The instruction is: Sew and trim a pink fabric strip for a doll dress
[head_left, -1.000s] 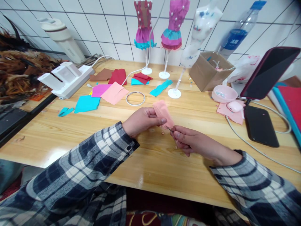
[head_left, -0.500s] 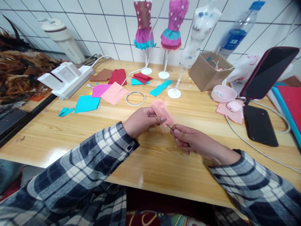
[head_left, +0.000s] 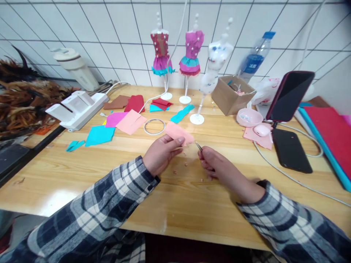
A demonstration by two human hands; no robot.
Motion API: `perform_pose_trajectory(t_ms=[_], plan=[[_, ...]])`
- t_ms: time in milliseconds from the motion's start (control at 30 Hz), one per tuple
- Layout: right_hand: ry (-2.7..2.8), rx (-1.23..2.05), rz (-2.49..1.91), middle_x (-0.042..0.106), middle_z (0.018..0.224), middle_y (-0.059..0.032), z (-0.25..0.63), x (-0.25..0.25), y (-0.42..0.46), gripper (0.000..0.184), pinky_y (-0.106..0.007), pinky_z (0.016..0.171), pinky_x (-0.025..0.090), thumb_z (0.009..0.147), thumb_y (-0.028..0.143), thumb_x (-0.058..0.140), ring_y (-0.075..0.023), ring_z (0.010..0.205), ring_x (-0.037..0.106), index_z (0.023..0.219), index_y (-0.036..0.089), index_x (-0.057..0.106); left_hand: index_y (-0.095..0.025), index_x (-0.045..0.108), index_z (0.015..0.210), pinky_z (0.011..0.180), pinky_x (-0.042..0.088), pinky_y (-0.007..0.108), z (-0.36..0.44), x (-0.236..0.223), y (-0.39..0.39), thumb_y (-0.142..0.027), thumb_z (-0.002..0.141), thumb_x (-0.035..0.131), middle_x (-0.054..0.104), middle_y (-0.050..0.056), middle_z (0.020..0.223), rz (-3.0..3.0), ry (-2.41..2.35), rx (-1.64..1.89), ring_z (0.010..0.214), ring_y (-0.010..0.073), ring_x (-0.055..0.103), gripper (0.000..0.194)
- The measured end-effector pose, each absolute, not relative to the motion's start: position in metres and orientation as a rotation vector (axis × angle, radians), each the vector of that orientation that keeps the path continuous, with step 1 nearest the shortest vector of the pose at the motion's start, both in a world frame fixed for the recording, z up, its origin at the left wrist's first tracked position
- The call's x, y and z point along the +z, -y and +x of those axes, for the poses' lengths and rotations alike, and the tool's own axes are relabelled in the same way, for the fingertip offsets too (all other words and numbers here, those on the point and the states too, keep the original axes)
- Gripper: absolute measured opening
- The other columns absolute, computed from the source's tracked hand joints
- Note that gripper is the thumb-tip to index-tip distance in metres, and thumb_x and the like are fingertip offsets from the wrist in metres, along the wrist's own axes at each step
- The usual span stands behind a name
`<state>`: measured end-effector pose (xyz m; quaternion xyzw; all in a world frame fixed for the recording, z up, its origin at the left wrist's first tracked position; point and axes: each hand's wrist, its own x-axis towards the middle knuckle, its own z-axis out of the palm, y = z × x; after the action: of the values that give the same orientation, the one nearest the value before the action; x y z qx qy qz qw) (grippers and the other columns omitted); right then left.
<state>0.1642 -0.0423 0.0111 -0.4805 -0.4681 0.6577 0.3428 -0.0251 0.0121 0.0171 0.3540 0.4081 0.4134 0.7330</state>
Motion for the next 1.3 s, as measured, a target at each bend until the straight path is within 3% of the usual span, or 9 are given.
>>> perform_pose_trajectory(t_ms=[200,300,467,600,700,967,1100,1200,1300], plan=[[0.941,1.474,-1.186,0.04,0.065,0.0095,0.146,0.008,0.042,0.045,-0.022,0.042,0.031,0.077,0.057,0.068,-0.005,0.045,0.029,0.101,0.022,0.052,-0.015,0.068,0.076,0.072,0.048,0.019,-0.013,0.019,-0.001,-0.028,0.07,0.081,0.069,-0.001,0.076,0.776,-0.856,0.912,0.072,0.0088,0.06,0.019],[0.931,1.471,-1.24,0.041,0.061,0.0092,0.148,0.01,0.039,0.045,-0.023,0.042,0.028,0.072,0.055,0.073,-0.0057,0.046,0.031,0.094,0.02,0.055,-0.015,0.068,0.077,0.069,0.049,0.022,-0.01,0.016,0.003,-0.031,0.075,0.078,0.071,0.001,0.078,0.898,-0.847,0.873,0.073,0.0124,0.062,0.018],[1.009,1.336,-1.333,0.043,0.06,0.0076,0.155,0.007,0.036,0.039,-0.025,0.046,0.031,0.069,0.052,0.074,-0.0081,0.049,0.037,0.08,0.019,0.057,-0.018,0.07,0.086,0.043,0.034,0.02,-0.012,0.013,0.006,-0.038,0.076,0.076,0.066,-0.002,0.065,1.015,-0.974,0.779,0.045,0.0071,0.047,0.023],[1.081,1.285,-1.352,0.044,0.061,0.0065,0.157,0.007,0.036,0.037,-0.025,0.048,0.032,0.069,0.052,0.073,-0.0088,0.05,0.038,0.079,0.02,0.058,-0.017,0.071,0.094,0.069,0.05,0.024,-0.013,0.017,0.005,-0.032,0.071,0.081,0.074,0.004,0.085,0.941,-0.805,0.799,0.076,0.0156,0.066,0.029],[1.161,1.271,-1.354,0.043,0.059,0.0065,0.158,0.008,0.036,0.034,-0.025,0.048,0.03,0.072,0.051,0.07,-0.0093,0.051,0.037,0.079,0.02,0.059,-0.017,0.072,0.101,0.085,0.05,0.027,-0.012,0.02,0.004,-0.036,0.07,0.082,0.074,0.008,0.098,0.869,-0.715,0.777,0.093,0.0191,0.067,0.038],[1.282,1.165,-1.339,0.04,0.06,0.0066,0.158,0.012,0.039,0.033,-0.025,0.052,0.033,0.078,0.052,0.067,-0.0105,0.055,0.038,0.086,0.02,0.059,-0.013,0.076,0.081,0.08,0.05,0.02,-0.009,0.02,0.003,-0.027,0.072,0.081,0.074,0.005,0.081,0.901,-0.849,0.74,0.086,0.0131,0.066,0.018],[1.057,1.351,-1.157,0.037,0.067,0.0074,0.15,0.009,0.046,0.039,-0.026,0.05,0.041,0.092,0.063,0.039,-0.01,0.05,0.036,0.099,0.025,0.046,-0.015,0.072,0.077,0.072,0.053,0.017,-0.01,0.022,0.0,-0.019,0.071,0.082,0.072,-0.001,0.076,0.63,-0.855,0.916,0.074,0.0077,0.065,0.012],[1.181,1.335,-1.084,0.049,0.076,0.0031,0.142,0.005,0.051,0.034,-0.031,0.071,0.048,0.098,0.056,0.033,-0.0129,0.068,0.051,0.093,0.024,0.043,-0.015,0.068,0.078,0.068,0.054,0.017,-0.011,0.023,-0.001,-0.015,0.076,0.077,0.07,-0.002,0.073,0.425,-0.819,0.955,0.069,0.0072,0.065,0.009],[1.399,1.211,-1.156,0.059,0.091,-0.0028,0.137,0.004,0.053,0.027,-0.034,0.083,0.044,0.1,0.047,0.034,-0.0154,0.085,0.055,0.1,0.022,0.045,-0.014,0.066,0.078,0.07,0.057,0.022,-0.01,0.023,0.002,-0.016,0.083,0.07,0.069,0.0,0.071,0.333,-0.795,0.913,0.067,0.0091,0.066,0.006]])
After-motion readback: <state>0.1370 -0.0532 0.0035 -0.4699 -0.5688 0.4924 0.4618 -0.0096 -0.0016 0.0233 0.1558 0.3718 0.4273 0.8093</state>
